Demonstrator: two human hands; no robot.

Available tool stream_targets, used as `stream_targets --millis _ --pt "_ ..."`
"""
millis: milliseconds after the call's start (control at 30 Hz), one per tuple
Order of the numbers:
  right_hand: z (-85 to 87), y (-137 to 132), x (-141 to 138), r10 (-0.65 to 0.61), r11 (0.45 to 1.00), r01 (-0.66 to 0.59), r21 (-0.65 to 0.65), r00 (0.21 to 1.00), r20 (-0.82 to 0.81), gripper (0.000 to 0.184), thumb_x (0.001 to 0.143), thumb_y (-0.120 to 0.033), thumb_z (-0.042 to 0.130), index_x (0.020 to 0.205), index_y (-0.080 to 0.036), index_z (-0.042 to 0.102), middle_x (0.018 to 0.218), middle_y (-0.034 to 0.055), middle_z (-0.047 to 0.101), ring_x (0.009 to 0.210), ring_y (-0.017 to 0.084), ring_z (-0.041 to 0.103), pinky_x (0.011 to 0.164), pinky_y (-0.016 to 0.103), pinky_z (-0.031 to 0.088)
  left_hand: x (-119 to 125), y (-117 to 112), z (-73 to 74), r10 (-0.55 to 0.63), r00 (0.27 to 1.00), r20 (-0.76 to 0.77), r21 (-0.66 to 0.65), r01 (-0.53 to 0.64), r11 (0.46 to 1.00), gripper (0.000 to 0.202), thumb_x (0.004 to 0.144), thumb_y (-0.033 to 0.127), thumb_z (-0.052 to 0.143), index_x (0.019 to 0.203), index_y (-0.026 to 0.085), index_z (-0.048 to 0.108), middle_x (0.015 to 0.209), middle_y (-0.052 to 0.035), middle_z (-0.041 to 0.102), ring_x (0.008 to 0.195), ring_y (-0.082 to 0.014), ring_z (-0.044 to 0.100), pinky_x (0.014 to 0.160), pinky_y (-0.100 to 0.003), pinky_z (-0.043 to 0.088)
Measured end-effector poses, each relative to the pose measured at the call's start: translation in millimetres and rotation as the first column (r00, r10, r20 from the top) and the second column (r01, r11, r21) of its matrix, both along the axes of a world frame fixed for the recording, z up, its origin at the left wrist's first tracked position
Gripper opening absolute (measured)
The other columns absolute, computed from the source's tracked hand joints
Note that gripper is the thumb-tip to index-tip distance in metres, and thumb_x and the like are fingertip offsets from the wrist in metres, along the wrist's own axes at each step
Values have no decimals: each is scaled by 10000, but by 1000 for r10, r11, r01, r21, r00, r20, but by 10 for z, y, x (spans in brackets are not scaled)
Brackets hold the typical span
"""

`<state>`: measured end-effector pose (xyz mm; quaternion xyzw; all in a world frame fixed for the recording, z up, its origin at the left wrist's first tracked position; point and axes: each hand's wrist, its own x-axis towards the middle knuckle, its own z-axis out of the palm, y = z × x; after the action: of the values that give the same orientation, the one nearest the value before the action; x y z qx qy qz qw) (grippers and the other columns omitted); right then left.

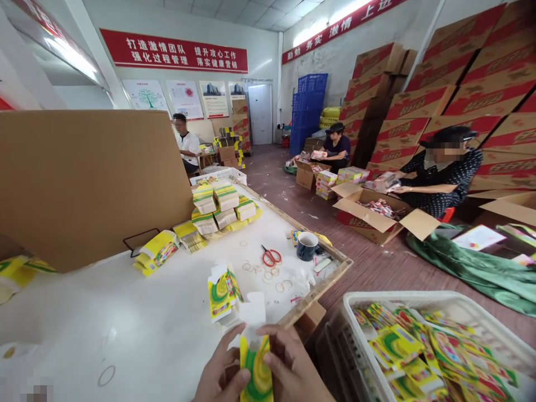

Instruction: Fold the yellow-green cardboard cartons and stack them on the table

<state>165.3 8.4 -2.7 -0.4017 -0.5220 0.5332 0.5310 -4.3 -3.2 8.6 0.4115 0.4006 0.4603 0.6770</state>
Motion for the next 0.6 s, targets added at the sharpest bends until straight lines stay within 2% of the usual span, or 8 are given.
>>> stream_targets --millis 133,200,267,367,400,500,600 --pt "119 -6 109 62 998 -59 -21 983 170 298 827 -468 591 786 -194 701 775 40 629 765 198 570 723 281 460 31 -54 125 -156 987 24 19 156 988 455 732 428 735 1055 221 490 856 -52 656 755 -223 644 680 -312 492" --pt "129 10 141 55 998 -55 -7 971 234 313 842 -457 576 728 -190 692 730 35 626 770 197 565 723 273 451 62 -75 146 -165 986 32 21 164 986 400 743 402 735 992 226 476 865 -46 655 788 -226 646 682 -302 486" --pt "106 21 140 26 999 -30 14 968 251 289 858 -437 559 781 -194 696 756 39 636 795 199 569 730 272 448 81 -88 134 -120 992 41 7 120 993 503 758 385 726 1125 260 406 927 -54 662 840 -234 649 703 -305 485" --pt "63 29 110 -52 999 47 28 975 218 283 858 -408 569 1037 -212 667 858 53 650 829 202 579 757 290 452 75 -91 110 -84 996 25 -11 84 996 827 770 385 715 1358 288 141 1065 -101 651 958 -257 633 795 -349 484" --pt "61 33 106 -63 998 58 29 975 213 311 855 -402 574 1096 -219 648 879 56 651 840 205 581 768 296 452 67 -86 115 -99 995 10 -14 99 995 847 768 391 714 1374 268 136 1098 -119 642 992 -267 623 825 -362 479" --pt "109 45 138 -12 998 -4 63 969 245 273 862 -397 563 1039 -232 691 891 58 651 885 213 573 803 307 440 51 -60 176 -149 987 -52 -10 149 989 614 778 392 697 1266 209 372 1129 -138 635 1011 -282 615 835 -354 483" --pt "203 46 202 69 992 -94 85 964 258 261 874 -391 539 925 -222 731 862 53 645 884 211 564 794 304 429 60 -30 236 -122 982 -141 14 125 992 402 818 356 653 1147 205 478 1095 -111 657 908 -260 652 749 -318 505"
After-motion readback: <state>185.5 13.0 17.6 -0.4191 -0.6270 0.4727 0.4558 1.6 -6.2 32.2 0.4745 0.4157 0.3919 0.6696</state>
